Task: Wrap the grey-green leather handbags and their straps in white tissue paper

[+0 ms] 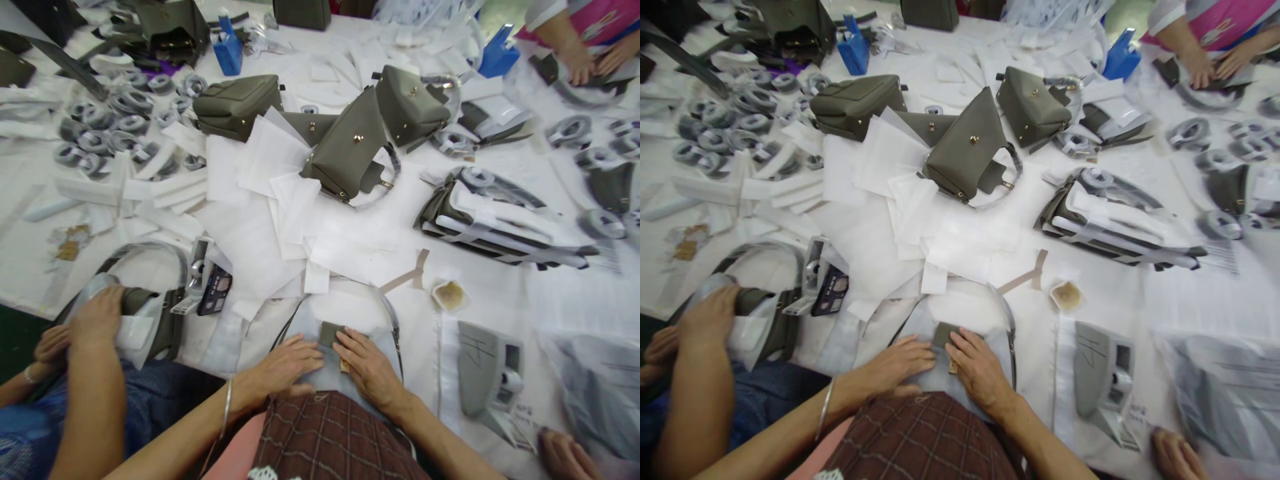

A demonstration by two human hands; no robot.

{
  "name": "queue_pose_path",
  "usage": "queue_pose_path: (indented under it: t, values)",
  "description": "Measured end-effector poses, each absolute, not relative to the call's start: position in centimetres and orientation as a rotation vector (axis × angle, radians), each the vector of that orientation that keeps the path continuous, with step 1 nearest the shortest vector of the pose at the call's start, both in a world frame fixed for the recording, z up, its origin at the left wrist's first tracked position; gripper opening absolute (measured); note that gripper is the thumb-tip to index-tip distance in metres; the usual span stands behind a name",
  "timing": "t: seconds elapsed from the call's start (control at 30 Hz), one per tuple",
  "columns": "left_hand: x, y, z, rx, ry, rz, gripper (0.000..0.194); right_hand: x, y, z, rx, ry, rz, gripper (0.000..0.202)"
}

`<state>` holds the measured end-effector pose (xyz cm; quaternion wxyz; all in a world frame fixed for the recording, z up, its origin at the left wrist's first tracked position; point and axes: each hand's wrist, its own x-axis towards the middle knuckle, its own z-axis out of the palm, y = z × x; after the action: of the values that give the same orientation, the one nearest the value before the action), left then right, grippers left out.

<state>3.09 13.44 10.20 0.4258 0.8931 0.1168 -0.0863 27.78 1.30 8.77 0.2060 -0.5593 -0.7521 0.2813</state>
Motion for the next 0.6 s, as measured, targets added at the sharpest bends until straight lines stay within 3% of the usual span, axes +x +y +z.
queue_pose_path:
  t: [0.1, 0.23, 0.3, 0.6]
  values:
    - [3.1, 13.1, 11.1, 2.258, 0.250, -0.258, 0.051, 28.0, 2.4, 8.7, -1.552, -2.052, 0.778, 0.045]
    - [5.4, 12.2, 11.0, 2.502, 0.281, -0.297, 0.024, 28.5, 4.3, 8.8, -1.617, -1.899, 0.852, 0.040]
    - [6.7, 11.9, 11.0, 2.569, 0.295, -0.249, 0.020, 29.0, 5.3, 9.0, -1.674, -1.823, 0.900, 0.035]
    - [10.9, 14.0, 12.1, 2.679, 0.401, -0.074, 0.043, 31.1, 7.4, 9.8, -1.798, -1.811, 0.561, 0.031]
